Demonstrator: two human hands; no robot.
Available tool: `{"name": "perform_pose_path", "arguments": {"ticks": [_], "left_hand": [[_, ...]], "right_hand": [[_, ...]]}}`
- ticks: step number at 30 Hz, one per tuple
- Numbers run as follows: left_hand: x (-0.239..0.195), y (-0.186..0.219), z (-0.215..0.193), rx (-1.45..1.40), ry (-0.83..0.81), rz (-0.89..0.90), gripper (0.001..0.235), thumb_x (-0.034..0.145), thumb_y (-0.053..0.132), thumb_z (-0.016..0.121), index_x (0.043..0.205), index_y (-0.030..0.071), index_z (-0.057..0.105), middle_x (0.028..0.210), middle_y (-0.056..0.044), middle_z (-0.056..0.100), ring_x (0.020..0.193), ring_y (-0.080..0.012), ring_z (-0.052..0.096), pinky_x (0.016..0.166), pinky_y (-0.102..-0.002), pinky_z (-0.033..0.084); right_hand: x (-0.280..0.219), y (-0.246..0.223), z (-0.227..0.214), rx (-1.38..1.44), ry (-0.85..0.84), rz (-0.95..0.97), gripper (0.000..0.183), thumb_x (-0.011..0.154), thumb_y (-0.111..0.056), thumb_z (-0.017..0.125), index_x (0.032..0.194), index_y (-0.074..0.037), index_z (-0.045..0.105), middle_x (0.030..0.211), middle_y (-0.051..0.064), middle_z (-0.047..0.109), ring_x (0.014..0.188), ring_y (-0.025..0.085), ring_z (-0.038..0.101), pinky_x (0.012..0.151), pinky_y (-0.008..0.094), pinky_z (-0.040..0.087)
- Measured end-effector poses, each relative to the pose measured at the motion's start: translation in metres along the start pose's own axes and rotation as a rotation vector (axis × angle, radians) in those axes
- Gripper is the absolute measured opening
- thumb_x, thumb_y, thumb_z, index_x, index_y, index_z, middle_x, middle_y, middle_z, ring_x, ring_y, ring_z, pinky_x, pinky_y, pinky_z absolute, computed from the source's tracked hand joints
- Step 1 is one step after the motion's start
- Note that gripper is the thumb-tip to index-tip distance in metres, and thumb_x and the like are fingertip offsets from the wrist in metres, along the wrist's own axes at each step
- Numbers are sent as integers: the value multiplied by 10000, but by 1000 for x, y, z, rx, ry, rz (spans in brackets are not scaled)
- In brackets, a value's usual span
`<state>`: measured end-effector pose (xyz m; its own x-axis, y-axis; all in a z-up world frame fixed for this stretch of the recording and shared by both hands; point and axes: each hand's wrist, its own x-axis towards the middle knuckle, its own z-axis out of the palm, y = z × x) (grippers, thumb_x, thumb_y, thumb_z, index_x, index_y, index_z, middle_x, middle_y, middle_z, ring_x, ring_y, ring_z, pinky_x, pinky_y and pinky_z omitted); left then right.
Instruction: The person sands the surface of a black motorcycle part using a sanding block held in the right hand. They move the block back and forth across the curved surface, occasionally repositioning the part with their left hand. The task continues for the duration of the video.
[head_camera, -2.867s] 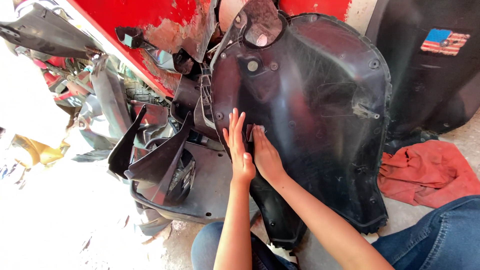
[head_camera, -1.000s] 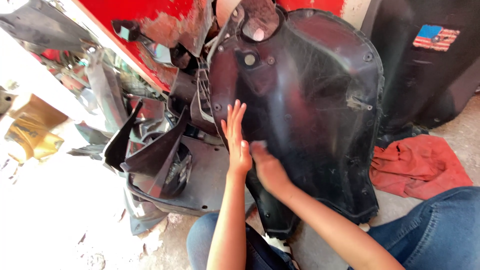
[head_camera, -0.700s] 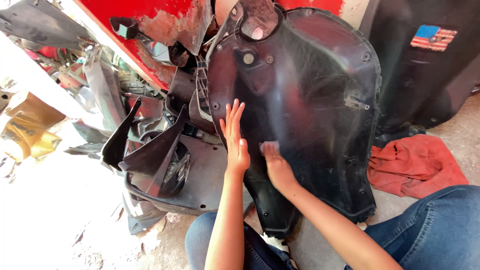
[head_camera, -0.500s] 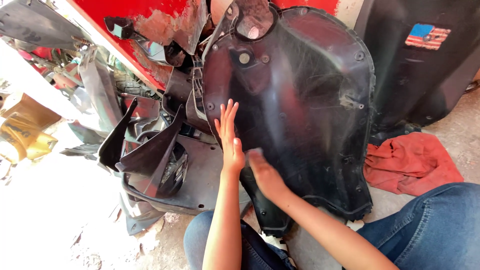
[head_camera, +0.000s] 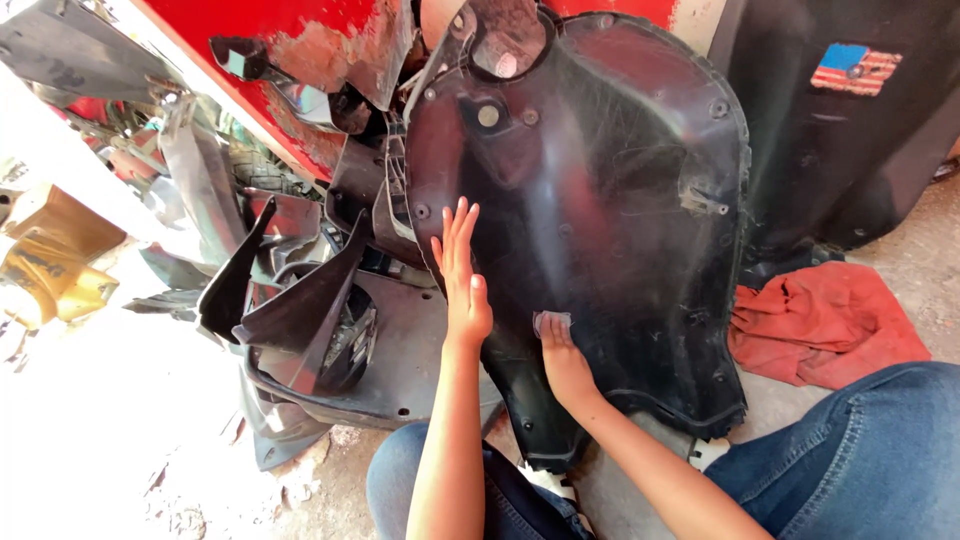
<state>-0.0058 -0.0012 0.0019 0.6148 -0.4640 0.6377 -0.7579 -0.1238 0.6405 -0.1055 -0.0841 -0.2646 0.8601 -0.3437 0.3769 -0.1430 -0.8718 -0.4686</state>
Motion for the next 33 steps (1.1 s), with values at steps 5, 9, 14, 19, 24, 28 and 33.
{"name": "perform_pose_path", "arguments": {"ticks": [5, 9, 14, 19, 24, 28, 33], "left_hand": [[0, 2, 1, 15, -4, 10, 906, 1031, 743, 141, 1624, 101, 379, 1731, -103, 328, 1671, -348, 168, 1326, -604, -22], [-3, -5, -1, 7, 0, 4, 900, 1037, 740, 151, 1621, 93, 378, 1732, -110, 323, 1671, -352, 160, 1327, -608, -33], [0, 4, 1, 18, -12, 3, 915, 1025, 752, 142, 1623, 103, 386, 1731, -99, 329, 1673, -351, 161, 1327, -604, -28], [0, 1, -2, 28, -15, -9, 918, 1029, 757, 133, 1622, 102, 381, 1736, -100, 317, 1674, -354, 148, 1327, -609, -37], [-1, 2, 2, 15, -17, 6, 919, 1027, 758, 135, 1631, 106, 372, 1742, -99, 308, 1678, -343, 151, 1327, -613, -42], [-2, 3, 1, 48, -21, -10, 909, 1025, 750, 133, 1624, 113, 383, 1733, -87, 331, 1679, -342, 146, 1328, -613, -45], [-3, 0, -2, 9, -27, -11, 898, 1043, 747, 141, 1637, 110, 357, 1746, -96, 303, 1683, -345, 138, 1337, -614, -42]], "right_hand": [[4, -63, -60, 302, -186, 107, 494, 1001, -69, 386, 1482, 36, 434, 1368, 310, 598, 1225, 435, 639, 1045, 435, 510], [-7, -23, -16, 58, -73, -4, 562, 906, 7, 421, 1451, 134, 376, 1390, 416, 528, 1142, 460, 658, 884, 453, 562], [-1, -55, -61, 218, -344, 192, 539, 1014, -29, 389, 1546, 45, 339, 1356, 307, 579, 1140, 426, 676, 964, 458, 554], [-20, -44, -29, 226, 91, -148, 597, 847, 6, 388, 1437, 86, 413, 1345, 346, 604, 1186, 451, 668, 982, 451, 546], [20, -78, -127, 307, -673, 642, 468, 1153, -189, 269, 1590, -41, 349, 1302, 309, 660, 1222, 404, 651, 1049, 450, 505], [-28, -63, -51, 298, -56, -18, 552, 921, 29, 440, 1470, 81, 416, 1341, 326, 604, 1175, 427, 669, 989, 445, 563], [-36, -21, -14, 81, -268, 276, 565, 945, 42, 433, 1497, 126, 343, 1380, 382, 523, 1001, 437, 715, 810, 449, 610]]}}
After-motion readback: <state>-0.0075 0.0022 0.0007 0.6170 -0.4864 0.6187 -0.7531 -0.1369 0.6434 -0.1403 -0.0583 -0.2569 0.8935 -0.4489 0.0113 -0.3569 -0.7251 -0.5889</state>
